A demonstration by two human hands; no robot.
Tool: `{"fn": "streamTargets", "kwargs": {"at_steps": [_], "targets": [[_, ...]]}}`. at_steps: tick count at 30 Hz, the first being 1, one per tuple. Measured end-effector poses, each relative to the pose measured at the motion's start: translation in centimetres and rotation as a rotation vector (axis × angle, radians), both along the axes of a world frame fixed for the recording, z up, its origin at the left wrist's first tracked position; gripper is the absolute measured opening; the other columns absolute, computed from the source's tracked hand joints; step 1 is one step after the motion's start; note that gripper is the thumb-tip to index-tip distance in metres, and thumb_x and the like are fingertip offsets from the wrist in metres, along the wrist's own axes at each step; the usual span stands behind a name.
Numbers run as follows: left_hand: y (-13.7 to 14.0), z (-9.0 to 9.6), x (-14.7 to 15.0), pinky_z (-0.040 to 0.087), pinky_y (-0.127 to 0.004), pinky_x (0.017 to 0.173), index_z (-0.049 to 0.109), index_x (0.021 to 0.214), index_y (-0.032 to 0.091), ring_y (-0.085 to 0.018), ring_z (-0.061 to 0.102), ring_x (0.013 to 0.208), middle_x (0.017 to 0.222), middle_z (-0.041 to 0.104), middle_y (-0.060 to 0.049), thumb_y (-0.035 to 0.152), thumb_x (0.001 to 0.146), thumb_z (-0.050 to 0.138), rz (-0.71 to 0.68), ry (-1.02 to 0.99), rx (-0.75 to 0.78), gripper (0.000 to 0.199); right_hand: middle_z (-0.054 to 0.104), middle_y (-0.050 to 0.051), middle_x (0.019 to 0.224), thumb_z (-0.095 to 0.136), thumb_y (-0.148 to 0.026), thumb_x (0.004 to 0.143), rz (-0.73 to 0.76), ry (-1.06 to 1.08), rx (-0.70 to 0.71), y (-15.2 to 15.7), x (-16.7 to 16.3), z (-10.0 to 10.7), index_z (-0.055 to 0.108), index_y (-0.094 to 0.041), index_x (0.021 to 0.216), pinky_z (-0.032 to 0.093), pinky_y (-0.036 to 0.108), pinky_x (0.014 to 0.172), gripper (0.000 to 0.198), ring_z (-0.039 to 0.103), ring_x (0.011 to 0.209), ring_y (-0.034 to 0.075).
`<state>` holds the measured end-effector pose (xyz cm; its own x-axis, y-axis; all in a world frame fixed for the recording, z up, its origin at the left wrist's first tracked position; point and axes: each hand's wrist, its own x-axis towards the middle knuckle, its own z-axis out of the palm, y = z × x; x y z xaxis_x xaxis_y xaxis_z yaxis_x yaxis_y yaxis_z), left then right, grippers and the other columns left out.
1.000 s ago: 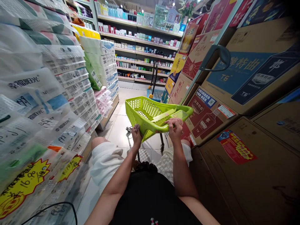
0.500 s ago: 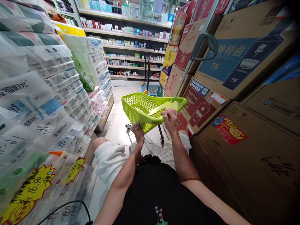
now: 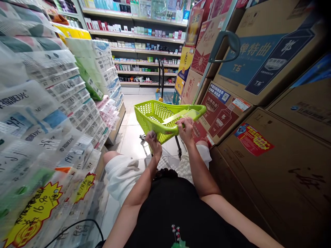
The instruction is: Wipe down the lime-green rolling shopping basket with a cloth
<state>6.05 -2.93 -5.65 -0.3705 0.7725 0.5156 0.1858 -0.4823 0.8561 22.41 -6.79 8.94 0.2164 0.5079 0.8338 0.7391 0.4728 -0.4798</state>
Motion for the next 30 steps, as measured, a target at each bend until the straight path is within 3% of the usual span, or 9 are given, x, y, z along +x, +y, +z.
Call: {"fn": "streamTargets", "kwargs": {"at_steps": [4,9,15,22,27,30], "targets": [[0.2,-0.2,0.8,0.024,-0.055,0.127,0.047,0.128,0.022,-0.03,0.032,0.151,0.149,0.039,-0.019,0.022,0.092,0.058,0.02,0.084,0.143,0.037,0.071,0.004,0.086,0.051,-0.035,0.1,-0.009,-0.02,0.012,0.0,-0.1,0.0,0.066,-0.025,0.077,0.04,0.046,0.109,0.028,0.064,0.097,0.023],[-1.1,-2.4,0.1,0.027,-0.061,0.124,0.056,0.113,0.02,-0.033,0.032,0.15,0.149,0.04,-0.02,0.014,0.089,0.053,-0.041,0.156,0.086,0.024,0.071,0.004,0.086,0.049,-0.035,0.101,-0.048,-0.062,0.016,0.1,-0.4,-0.1,0.066,-0.025,0.079,0.04,0.044,0.108,0.03,0.064,0.096,0.022],[0.2,-0.1,0.6,0.029,-0.061,0.124,0.058,0.112,0.022,-0.033,0.031,0.153,0.157,0.031,-0.017,0.014,0.088,0.059,0.002,0.15,0.295,0.025,0.072,0.004,0.086,0.051,-0.036,0.1,-0.058,-0.058,0.024,0.5,-1.0,-0.3,0.064,-0.026,0.078,0.039,0.045,0.108,0.028,0.063,0.096,0.024],[0.3,-2.7,-0.7,0.041,-0.058,0.117,0.065,0.107,0.021,-0.032,0.035,0.151,0.149,0.041,-0.016,0.018,0.095,0.053,-0.045,0.242,0.151,0.017,0.074,0.004,0.089,0.049,-0.036,0.102,-0.026,-0.08,0.038,0.2,-1.7,-0.2,0.063,-0.026,0.082,0.036,0.046,0.11,0.026,0.064,0.099,0.024],[0.9,-0.6,-0.1,0.037,-0.053,0.122,0.063,0.114,0.021,-0.029,0.031,0.154,0.156,0.035,-0.017,0.023,0.098,0.055,-0.011,0.252,0.201,0.018,0.074,0.004,0.092,0.05,-0.036,0.102,-0.03,-0.1,0.006,0.0,-2.0,-0.1,0.062,-0.025,0.081,0.036,0.045,0.108,0.026,0.063,0.102,0.024],[0.6,-0.9,-0.3,0.035,-0.055,0.123,0.062,0.11,0.02,-0.03,0.032,0.153,0.153,0.04,-0.018,0.02,0.096,0.055,-0.034,0.259,0.123,0.016,0.074,0.003,0.089,0.052,-0.035,0.101,-0.026,-0.116,-0.015,-0.3,-2.1,0.1,0.062,-0.025,0.08,0.036,0.045,0.106,0.026,0.062,0.099,0.024]]}}
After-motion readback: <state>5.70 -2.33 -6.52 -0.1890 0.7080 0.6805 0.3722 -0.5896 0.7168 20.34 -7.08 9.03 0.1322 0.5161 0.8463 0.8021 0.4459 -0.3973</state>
